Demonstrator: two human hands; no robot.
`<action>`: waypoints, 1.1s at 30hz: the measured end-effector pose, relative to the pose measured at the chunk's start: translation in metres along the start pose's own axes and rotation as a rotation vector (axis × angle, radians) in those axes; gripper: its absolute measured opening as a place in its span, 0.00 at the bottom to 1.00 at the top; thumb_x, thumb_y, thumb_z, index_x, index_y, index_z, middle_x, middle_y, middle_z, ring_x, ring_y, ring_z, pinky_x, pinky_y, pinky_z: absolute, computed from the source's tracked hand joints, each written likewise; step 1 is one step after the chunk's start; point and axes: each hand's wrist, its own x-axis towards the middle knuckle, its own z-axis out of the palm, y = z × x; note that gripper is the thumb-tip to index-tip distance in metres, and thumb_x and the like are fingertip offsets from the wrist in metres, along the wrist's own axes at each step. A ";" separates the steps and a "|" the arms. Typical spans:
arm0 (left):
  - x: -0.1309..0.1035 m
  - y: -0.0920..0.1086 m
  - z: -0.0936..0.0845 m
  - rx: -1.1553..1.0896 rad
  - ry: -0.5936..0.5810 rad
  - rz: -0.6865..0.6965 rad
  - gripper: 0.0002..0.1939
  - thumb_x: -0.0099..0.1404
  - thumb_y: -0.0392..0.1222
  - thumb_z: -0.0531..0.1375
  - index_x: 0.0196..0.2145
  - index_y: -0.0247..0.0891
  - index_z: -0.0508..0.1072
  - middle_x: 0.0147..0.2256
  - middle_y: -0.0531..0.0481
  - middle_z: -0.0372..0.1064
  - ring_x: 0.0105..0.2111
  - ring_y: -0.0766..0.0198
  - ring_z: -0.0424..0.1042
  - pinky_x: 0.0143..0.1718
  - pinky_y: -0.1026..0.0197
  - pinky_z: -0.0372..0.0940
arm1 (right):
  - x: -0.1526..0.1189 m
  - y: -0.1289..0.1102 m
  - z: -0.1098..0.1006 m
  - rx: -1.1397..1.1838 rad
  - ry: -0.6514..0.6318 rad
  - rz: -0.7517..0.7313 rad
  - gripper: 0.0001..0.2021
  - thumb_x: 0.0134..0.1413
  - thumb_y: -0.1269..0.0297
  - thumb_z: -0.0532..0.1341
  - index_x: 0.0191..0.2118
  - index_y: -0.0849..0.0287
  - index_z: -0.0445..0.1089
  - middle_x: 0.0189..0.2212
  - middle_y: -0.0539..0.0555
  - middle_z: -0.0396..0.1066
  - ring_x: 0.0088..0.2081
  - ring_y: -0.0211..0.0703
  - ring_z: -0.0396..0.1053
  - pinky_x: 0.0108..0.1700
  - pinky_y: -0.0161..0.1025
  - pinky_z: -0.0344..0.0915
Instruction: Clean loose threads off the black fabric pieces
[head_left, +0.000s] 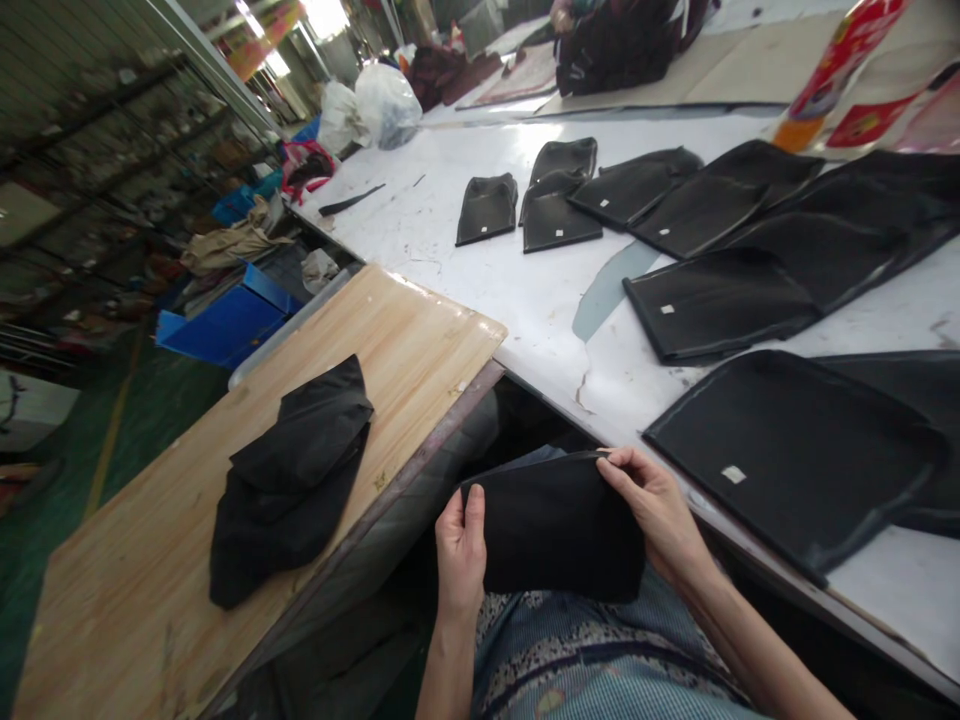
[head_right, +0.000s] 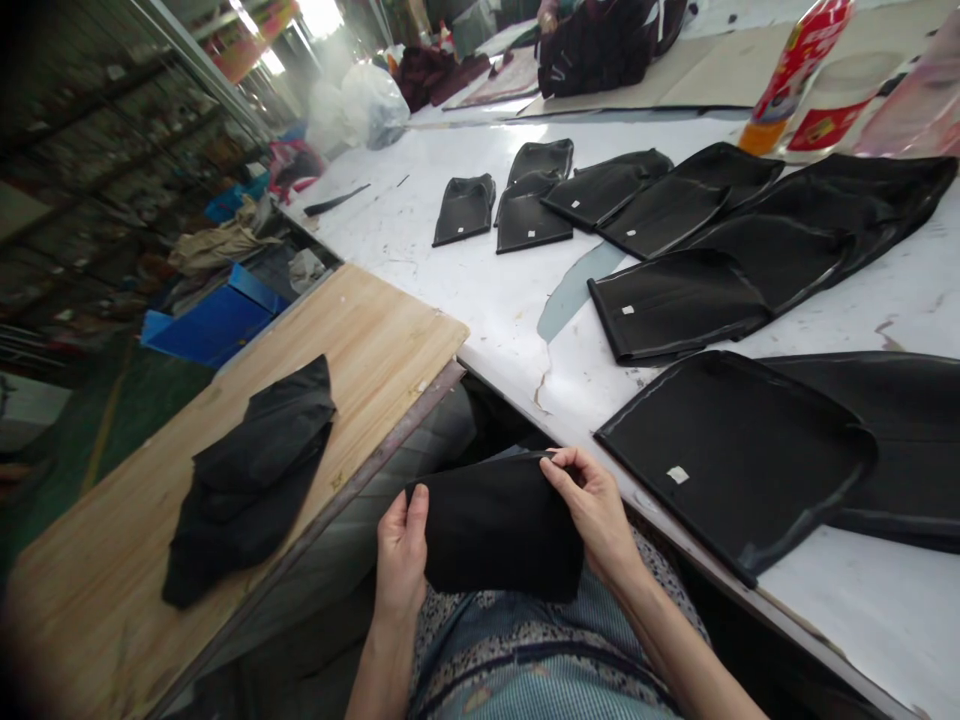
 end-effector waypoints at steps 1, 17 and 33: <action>-0.001 0.000 0.000 -0.016 -0.006 -0.012 0.20 0.71 0.54 0.58 0.46 0.34 0.77 0.41 0.43 0.78 0.42 0.55 0.76 0.47 0.59 0.68 | 0.000 0.000 0.000 0.010 -0.001 -0.008 0.19 0.47 0.46 0.72 0.30 0.55 0.67 0.41 0.54 0.74 0.37 0.48 0.68 0.35 0.38 0.61; -0.007 0.007 -0.003 -0.030 0.141 -0.056 0.22 0.63 0.60 0.63 0.36 0.34 0.78 0.33 0.45 0.78 0.37 0.54 0.77 0.42 0.58 0.71 | -0.005 0.006 0.012 0.111 0.048 -0.109 0.19 0.48 0.50 0.73 0.29 0.56 0.66 0.37 0.52 0.74 0.36 0.44 0.68 0.37 0.38 0.62; -0.007 0.004 -0.009 -0.106 0.177 -0.140 0.21 0.62 0.58 0.64 0.39 0.37 0.77 0.34 0.46 0.78 0.39 0.53 0.78 0.43 0.56 0.73 | -0.006 -0.006 0.015 0.087 0.009 -0.135 0.17 0.51 0.54 0.72 0.28 0.55 0.64 0.36 0.52 0.76 0.37 0.45 0.69 0.39 0.39 0.63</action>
